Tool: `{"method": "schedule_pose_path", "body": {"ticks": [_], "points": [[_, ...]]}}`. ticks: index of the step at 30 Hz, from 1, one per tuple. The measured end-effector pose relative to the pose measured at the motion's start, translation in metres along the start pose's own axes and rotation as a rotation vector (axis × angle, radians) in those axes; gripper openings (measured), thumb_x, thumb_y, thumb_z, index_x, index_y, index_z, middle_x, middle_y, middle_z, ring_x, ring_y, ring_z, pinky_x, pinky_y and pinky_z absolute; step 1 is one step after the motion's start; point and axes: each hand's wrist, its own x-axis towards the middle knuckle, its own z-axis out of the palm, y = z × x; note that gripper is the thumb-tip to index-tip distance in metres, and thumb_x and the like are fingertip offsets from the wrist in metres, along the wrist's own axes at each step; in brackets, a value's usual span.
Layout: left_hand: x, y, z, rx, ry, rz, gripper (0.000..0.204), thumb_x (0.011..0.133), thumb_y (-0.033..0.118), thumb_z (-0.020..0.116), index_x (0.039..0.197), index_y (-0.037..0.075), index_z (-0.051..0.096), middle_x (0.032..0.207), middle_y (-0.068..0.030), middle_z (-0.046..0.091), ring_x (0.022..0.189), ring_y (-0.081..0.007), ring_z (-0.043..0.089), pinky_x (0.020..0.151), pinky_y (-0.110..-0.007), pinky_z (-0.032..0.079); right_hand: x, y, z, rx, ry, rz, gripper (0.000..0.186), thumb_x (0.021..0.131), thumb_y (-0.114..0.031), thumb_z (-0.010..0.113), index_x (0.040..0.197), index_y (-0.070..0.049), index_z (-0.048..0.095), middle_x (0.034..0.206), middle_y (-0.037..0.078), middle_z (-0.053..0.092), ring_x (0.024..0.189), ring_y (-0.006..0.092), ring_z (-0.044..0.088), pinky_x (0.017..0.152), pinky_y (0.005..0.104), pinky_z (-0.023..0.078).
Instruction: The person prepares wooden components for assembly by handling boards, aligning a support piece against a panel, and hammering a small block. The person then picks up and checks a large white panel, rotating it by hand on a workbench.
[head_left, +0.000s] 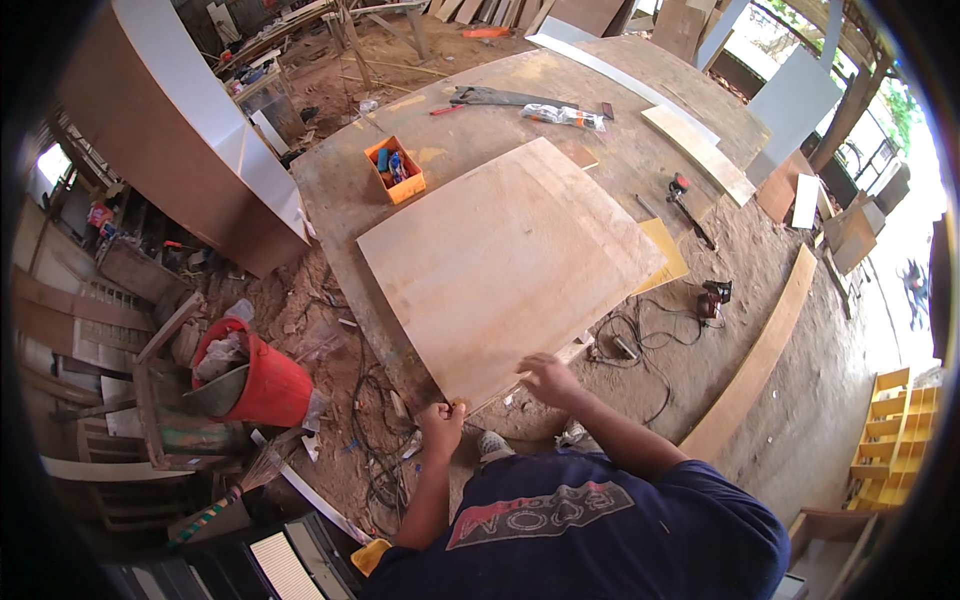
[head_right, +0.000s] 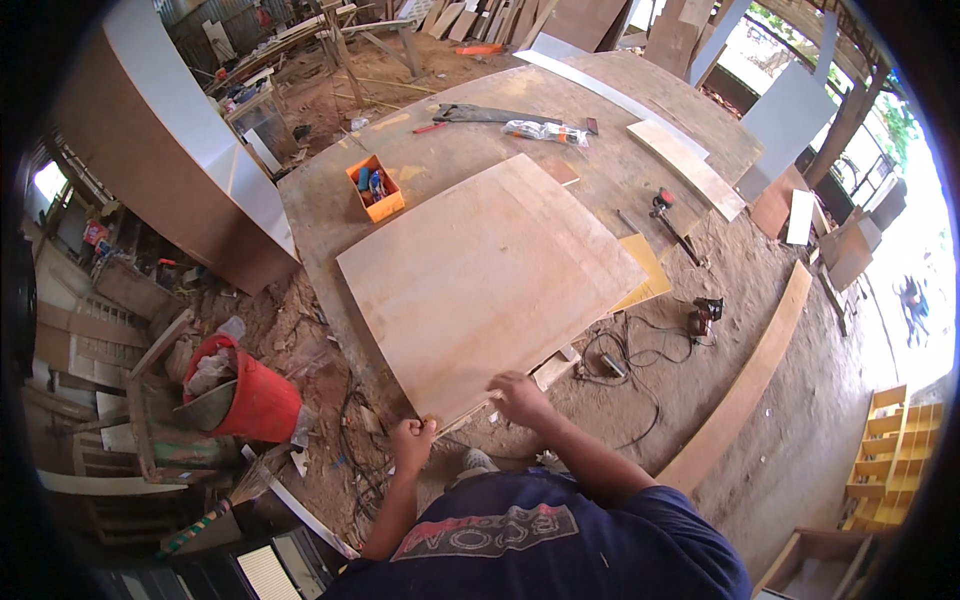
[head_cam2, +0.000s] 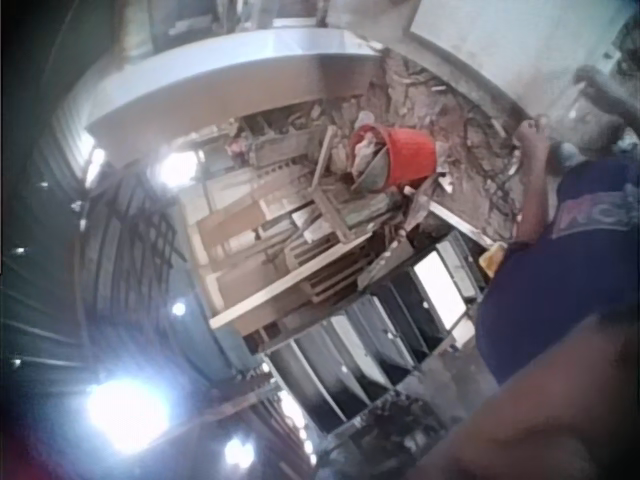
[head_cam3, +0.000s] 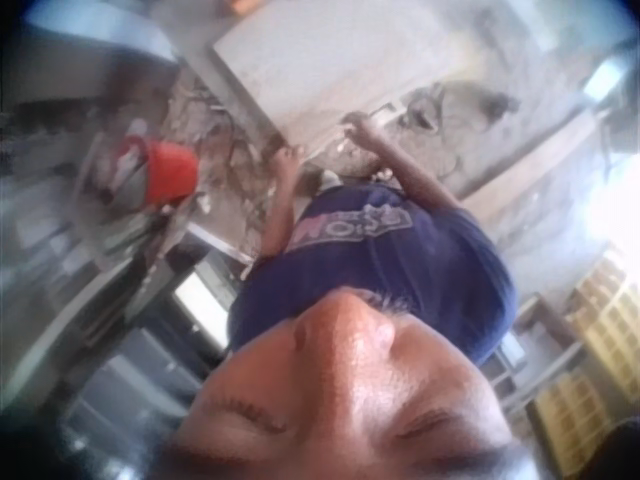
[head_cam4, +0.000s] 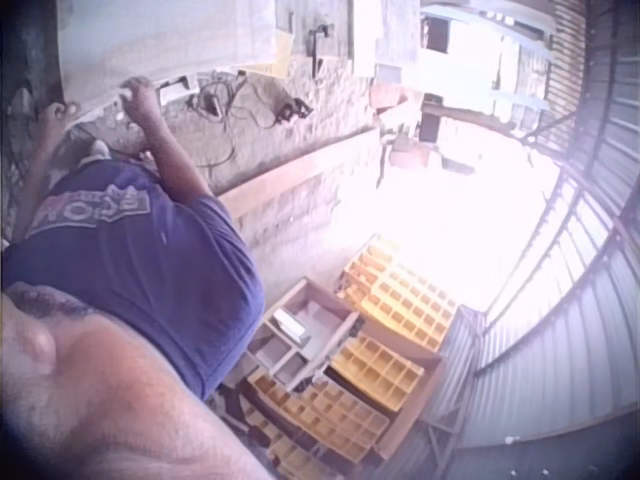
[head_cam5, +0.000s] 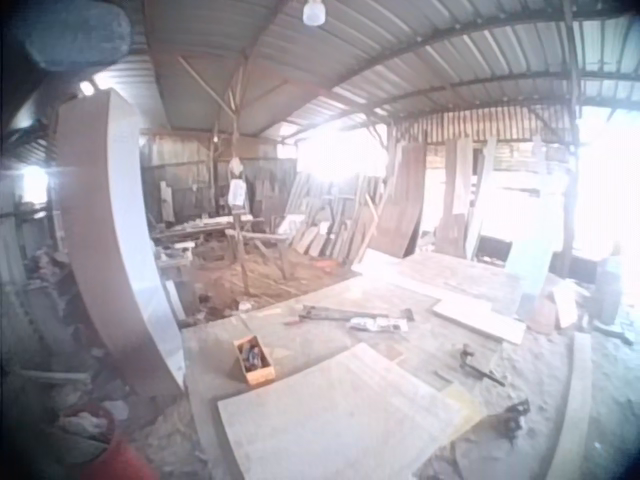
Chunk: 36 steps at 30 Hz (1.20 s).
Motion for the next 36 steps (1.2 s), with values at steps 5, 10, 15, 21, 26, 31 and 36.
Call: {"method": "schedule_pose_path", "body": {"ticks": [5,10,15,21,26,31,36], "points": [[-0.003,-0.026,0.029,-0.214,-0.006,-0.074,0.040,0.091,0.025,0.083,0.107,-0.007,0.067,0.078,-0.0082,0.072,0.064,-0.0189,0.067,0.063,-0.035,0.056,-0.020,0.034,-0.074,-0.045,0.291,0.316,0.022,0.089,-0.025,0.082,0.079,-0.006,0.075,0.081,0.014,0.072,0.077,0.0332,0.070,0.074,0.0438,0.055],[-0.005,0.005,0.017,-0.374,-0.119,-0.291,0.030,0.094,0.026,0.080,0.099,-0.003,0.072,0.075,-0.0065,0.070,0.062,-0.0121,0.066,0.054,-0.029,0.052,-0.022,0.074,-0.118,-0.082,0.280,0.496,0.020,0.088,-0.021,0.081,0.099,-0.005,0.075,0.102,0.015,0.073,0.099,0.0348,0.071,0.090,0.0449,0.056],[0.001,0.027,0.017,-0.144,-0.100,-0.436,0.042,0.092,0.037,0.080,0.089,-0.004,0.075,0.070,-0.0104,0.071,0.065,-0.0184,0.071,0.056,-0.035,0.053,-0.010,0.113,-0.130,-0.219,0.186,0.276,0.056,0.076,-0.019,0.086,0.128,-0.013,0.066,0.144,0.016,0.059,0.140,0.0394,0.049,0.116,0.0535,0.041],[0.011,0.018,0.034,0.116,0.067,-0.368,0.066,0.087,0.058,0.078,0.089,-0.009,0.076,0.077,-0.0238,0.075,0.078,-0.0363,0.075,0.073,-0.047,0.056,0.020,0.136,-0.119,-0.384,-0.138,-0.084,0.083,0.070,-0.031,0.090,0.145,-0.018,0.057,0.163,0.017,0.042,0.157,0.0403,0.027,0.130,0.0560,0.021],[0.009,0.023,0.026,0.236,0.083,-0.728,0.076,0.089,0.067,0.070,0.102,-0.008,0.078,0.087,-0.0272,0.077,0.083,-0.0372,0.076,0.078,-0.045,0.056,0.038,0.150,-0.116,-0.358,-0.194,-0.230,0.081,0.072,-0.030,0.087,0.146,-0.018,0.057,0.164,0.016,0.041,0.157,0.0377,0.027,0.130,0.0554,0.020],[-0.040,0.039,0.049,-0.121,0.210,-0.696,0.075,0.090,0.069,0.067,0.112,-0.002,0.079,0.086,-0.0150,0.075,0.069,-0.0240,0.070,0.062,-0.038,0.050,0.035,0.161,-0.148,-0.254,-0.145,-0.352,0.077,0.069,-0.032,0.088,0.140,-0.016,0.064,0.159,0.013,0.049,0.154,0.0332,0.035,0.128,0.0562,0.023],[-0.056,0.155,0.040,-0.517,0.219,-0.643,0.060,0.099,0.064,0.058,0.111,0.008,0.076,0.078,-0.0035,0.068,0.062,-0.0150,0.063,0.056,-0.030,0.045,0.046,0.142,-0.230,-0.164,0.003,-0.550,0.060,0.063,-0.023,0.086,0.121,-0.012,0.075,0.136,0.009,0.069,0.134,0.0291,0.059,0.117,0.0528,0.043]]}}
